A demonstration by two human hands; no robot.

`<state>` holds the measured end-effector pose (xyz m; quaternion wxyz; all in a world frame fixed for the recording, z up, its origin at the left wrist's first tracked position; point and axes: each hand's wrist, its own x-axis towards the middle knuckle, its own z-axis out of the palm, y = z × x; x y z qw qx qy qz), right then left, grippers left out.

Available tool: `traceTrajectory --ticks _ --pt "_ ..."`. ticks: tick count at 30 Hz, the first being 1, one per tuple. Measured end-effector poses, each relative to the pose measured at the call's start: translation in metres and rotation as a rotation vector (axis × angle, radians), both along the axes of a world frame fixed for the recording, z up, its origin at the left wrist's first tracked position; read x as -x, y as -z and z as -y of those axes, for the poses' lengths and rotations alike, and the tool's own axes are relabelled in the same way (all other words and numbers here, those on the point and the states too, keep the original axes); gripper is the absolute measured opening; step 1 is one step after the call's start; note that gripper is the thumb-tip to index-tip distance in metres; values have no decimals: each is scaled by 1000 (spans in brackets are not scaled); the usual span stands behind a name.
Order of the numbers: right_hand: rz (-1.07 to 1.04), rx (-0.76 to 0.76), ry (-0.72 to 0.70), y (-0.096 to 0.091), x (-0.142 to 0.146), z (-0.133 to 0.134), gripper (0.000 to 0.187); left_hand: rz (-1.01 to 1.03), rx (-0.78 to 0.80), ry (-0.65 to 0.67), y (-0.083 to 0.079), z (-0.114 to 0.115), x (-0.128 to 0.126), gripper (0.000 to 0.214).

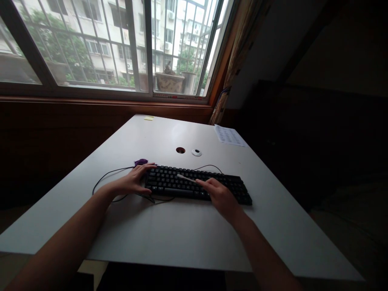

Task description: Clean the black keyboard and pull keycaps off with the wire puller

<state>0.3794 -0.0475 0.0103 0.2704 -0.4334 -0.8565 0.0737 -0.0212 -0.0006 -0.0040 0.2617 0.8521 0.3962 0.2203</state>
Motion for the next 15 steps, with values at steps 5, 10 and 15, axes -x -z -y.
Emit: traceTrajectory --ticks 5,10,15 --pt "78 37 -170 5 70 -20 55 -6 -45 2 5 -3 1 92" --pt "170 38 -158 4 94 -33 57 -14 -83 10 7 -4 1 93" --pt "226 7 -163 3 84 -38 59 -50 -114 29 7 -5 1 84"
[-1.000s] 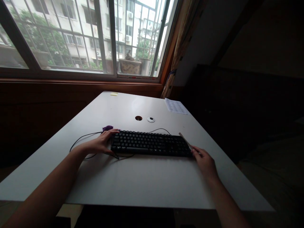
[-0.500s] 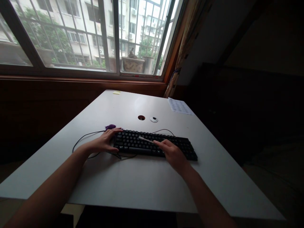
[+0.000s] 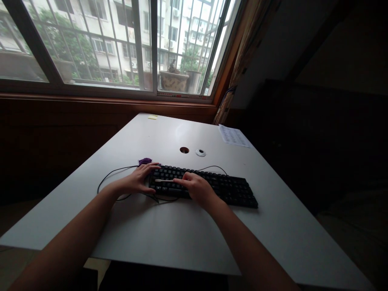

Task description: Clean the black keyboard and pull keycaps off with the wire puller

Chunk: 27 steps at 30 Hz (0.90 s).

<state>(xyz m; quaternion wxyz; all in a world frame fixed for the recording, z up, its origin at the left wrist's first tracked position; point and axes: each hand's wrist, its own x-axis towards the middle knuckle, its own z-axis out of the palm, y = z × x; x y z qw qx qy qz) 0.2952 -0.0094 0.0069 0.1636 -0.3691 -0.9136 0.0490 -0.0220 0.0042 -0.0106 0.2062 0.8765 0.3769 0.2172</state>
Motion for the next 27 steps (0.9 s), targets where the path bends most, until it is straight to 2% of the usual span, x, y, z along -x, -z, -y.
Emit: traceTrajectory --ticks 12,22,27 --pt "69 -61 43 -9 -74 14 60 -2 41 -14 -2 2 -1 83" --pt "26 -46 187 -13 -171 30 64 5 62 -14 -7 4 -2 81" --pt "13 -29 307 -16 -222 38 55 -8 60 -14 -5 2 -1 81"
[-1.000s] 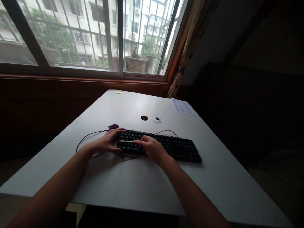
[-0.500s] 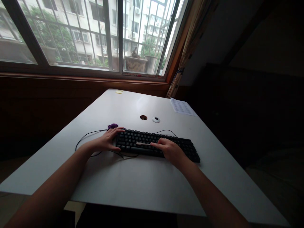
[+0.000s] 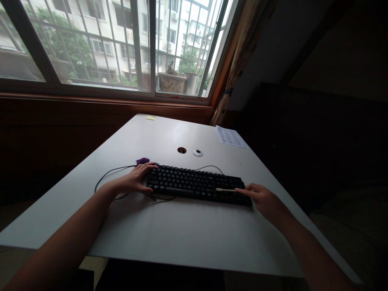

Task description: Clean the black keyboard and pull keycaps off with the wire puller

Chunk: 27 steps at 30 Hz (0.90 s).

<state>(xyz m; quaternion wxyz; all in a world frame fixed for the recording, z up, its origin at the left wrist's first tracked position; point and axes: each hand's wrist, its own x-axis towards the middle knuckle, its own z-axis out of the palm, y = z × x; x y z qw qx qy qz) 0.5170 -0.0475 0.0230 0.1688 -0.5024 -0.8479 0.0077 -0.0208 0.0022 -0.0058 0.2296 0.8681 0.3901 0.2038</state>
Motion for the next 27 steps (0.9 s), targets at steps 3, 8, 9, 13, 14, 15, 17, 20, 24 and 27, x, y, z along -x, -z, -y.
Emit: traceTrajectory --ticks 3,8,9,13,14,15,17,20,24,27 --pt "-17 -24 56 -3 -20 6 53 3 -5 0 2 -1 0 82" --pt "-145 2 46 -3 8 15 48 -2 -7 1 1 0 0 83" --pt "-174 8 19 -2 23 15 46 -5 -4 -2 0 0 -1 83" --pt "-227 49 -109 4 98 11 42 -12 -10 -5 1 0 0 81" --pt "-234 60 -138 5 118 8 42 -17 -15 -2 2 0 0 81" --pt "-236 67 -169 7 137 5 42 -23 -17 -1 2 0 0 81" --pt "-229 79 -207 8 173 0 45 -31 -18 -4 3 0 1 82" --pt "-152 79 -253 9 215 -8 52 -21 -25 -6 5 -1 1 82" --pt "-63 86 -272 8 239 -15 56 -4 -48 0 7 -2 0 84" --pt "-34 94 -256 9 234 -17 57 -11 -54 -1 9 -4 1 86"
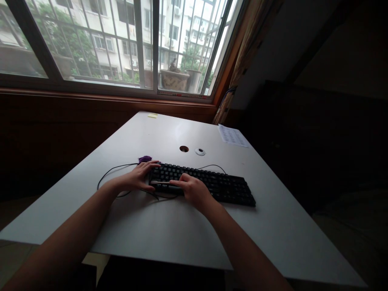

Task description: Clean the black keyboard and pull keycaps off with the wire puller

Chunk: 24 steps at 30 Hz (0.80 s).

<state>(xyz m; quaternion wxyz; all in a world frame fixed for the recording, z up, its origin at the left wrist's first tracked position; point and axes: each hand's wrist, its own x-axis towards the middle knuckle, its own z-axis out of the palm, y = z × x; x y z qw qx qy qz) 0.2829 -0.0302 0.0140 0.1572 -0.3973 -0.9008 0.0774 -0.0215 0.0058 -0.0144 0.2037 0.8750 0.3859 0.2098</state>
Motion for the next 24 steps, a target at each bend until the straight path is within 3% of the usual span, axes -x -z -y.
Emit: traceTrajectory --ticks 11,24 --pt "30 19 99 0 -71 12 60 -14 19 15 -6 3 -1 81" --pt "-5 92 298 -11 -201 40 54 -47 32 -11 -9 5 -1 79"
